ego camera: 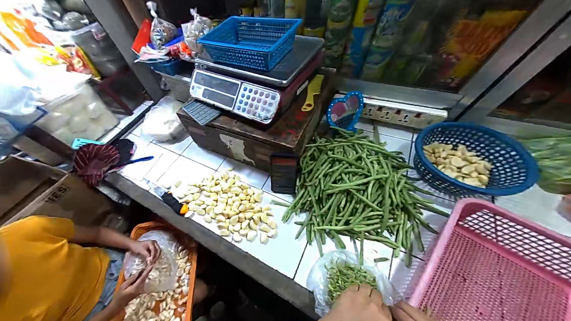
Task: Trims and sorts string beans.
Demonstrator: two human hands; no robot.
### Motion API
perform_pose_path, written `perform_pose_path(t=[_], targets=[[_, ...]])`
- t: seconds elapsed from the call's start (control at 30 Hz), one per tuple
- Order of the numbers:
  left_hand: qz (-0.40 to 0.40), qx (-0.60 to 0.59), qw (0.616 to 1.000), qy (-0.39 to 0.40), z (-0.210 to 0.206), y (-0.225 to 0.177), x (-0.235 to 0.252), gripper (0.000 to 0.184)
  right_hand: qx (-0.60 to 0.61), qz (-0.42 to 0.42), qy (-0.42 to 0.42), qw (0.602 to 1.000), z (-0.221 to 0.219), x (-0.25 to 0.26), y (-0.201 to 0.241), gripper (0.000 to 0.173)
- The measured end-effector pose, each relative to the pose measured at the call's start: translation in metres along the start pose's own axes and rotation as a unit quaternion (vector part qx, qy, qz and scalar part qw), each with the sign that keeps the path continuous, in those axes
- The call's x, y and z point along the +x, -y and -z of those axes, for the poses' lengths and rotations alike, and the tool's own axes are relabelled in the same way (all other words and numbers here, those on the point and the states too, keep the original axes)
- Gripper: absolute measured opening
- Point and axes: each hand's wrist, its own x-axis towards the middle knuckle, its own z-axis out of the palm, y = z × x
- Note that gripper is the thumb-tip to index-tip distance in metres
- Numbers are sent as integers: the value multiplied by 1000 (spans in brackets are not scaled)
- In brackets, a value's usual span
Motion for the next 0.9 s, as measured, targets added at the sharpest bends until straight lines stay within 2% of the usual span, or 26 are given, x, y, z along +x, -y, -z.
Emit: perform_pose_path(t=[0.07, 0.13, 0.23, 0.3, 0.37, 0.5, 0.57, 0.63, 0.7, 0.73, 0.8, 0.87, 0.9], targets=[[-24, 27, 999, 33, 4, 0, 4, 14, 4, -2, -19, 1000, -4, 0, 4, 11], [-61, 25, 998, 8, 5, 4, 4, 11, 9, -14, -28, 999, -3, -2, 6, 13], [-115, -10, 982, -152, -2, 14, 2, 1, -1, 13, -132, 991, -7, -5, 5, 11], [-123, -86, 952, -269, -9, 21, 8, 5, 19, 33, -213, 976, -7, -5, 2, 14], [-107, -201, 913, -339, -14, 23, 13, 12, 78, 36, -267, 960, -4, -4, 2, 17], [-65, -418, 829, -366, -16, 17, 14, 17, 289, 9, -355, 889, -10, 5, 10, 16], [-51, -432, 826, -359, -19, 16, 13, 19, 370, -15, -380, 848, -8, 11, 12, 13], [-40, -368, 861, -348, -30, 22, 10, 19, 436, -30, -406, 802, 6, 17, 3, 15], [-7, -254, 914, -316, -44, 32, 1, 18, 536, -59, -452, 710, 29, 22, -4, 9], [24, -201, 938, -280, -47, 36, -4, 15, 582, -65, -475, 657, 40, 23, -8, 15], [112, -150, 970, -153, -43, 40, -13, 15, 622, -66, -514, 586, 55, 21, -20, 31], [206, -169, 964, 10, -28, 41, -11, 26, 630, -62, -541, 553, 62, 19, -26, 38], [227, -193, 954, 36, -23, 41, -8, 31, 630, -60, -545, 549, 63, 18, -26, 39]])
